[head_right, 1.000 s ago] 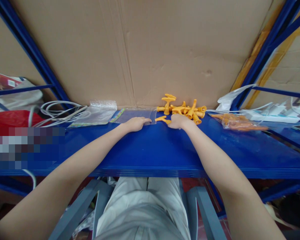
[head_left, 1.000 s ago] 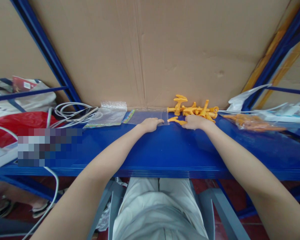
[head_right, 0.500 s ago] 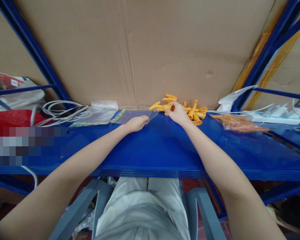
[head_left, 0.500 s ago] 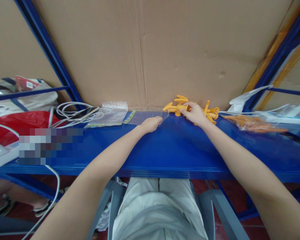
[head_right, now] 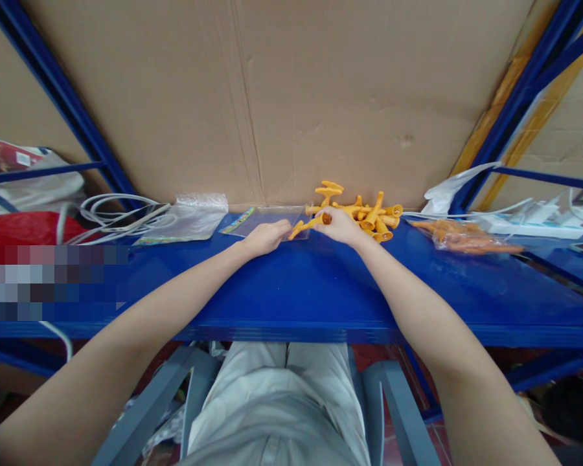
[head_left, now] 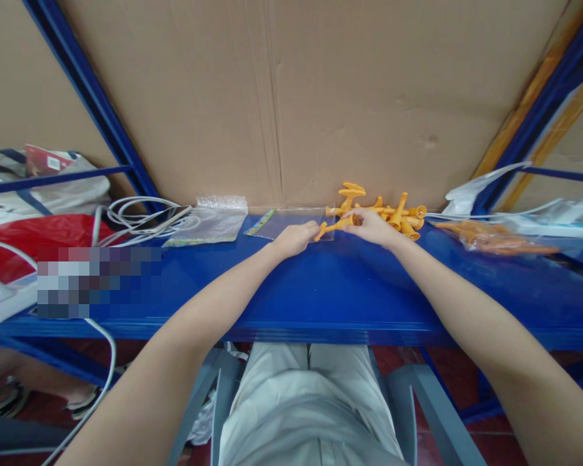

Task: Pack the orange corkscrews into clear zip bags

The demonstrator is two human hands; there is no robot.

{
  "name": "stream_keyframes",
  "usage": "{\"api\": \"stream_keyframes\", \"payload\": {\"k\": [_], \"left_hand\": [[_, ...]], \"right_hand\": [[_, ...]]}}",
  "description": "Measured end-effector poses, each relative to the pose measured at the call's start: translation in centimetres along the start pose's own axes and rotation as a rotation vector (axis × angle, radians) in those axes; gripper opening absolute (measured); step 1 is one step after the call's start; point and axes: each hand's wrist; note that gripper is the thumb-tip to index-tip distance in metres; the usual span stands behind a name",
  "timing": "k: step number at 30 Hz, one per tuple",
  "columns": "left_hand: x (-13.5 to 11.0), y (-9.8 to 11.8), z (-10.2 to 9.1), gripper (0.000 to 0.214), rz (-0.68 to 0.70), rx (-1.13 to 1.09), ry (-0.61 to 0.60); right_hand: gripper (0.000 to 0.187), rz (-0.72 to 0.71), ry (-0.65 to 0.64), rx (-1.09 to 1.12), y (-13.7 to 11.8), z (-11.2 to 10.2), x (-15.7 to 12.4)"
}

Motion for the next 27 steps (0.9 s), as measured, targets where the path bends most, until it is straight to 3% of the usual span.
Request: {"api": "stream_keyframes", "payload": {"k": [7,14,17,19,22,27], "left_hand": [[-0.1,0.5,-0.5,0.033,0.043,0.034,0.010],[-0.2,1.3,-0.7,0.030,0.132,0.025,0.043],[0.0,1.1,-0.9,0.028,0.104,-0.008,0.056],[0.1,0.3,-1.3,0.031,-0.008,-0.024,0.101],[0.0,-1.9,-1.9,0.037,-0.329,0.033,0.147],[-0.8,-6.2,-2.0,0.041,-0.853,0.116,-0.055]], "right_hand": [[0.023,0.078,0.056,0.030,0.4,0.8,-0.1],[0.023,0.031,-0.079,0.237,-0.6,1.7,-0.5],[0.024,0.044,-0.106,0.297,-0.2,2.2,-0.6],[0.024,0.050,-0.105,0.298,0.1,2.4,-0.7],[0.025,0.054,-0.108,0.262,0.3,2.5,-0.7],[0.025,0.075,-0.149,0.243,0.0,2.8,-0.3]]}}
Point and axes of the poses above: each hand's wrist, its own x-axis towards the middle knuckle, its own z-axis out of the palm, y = z × x, and after that the axes turned 13 degrees about -z, right-handed
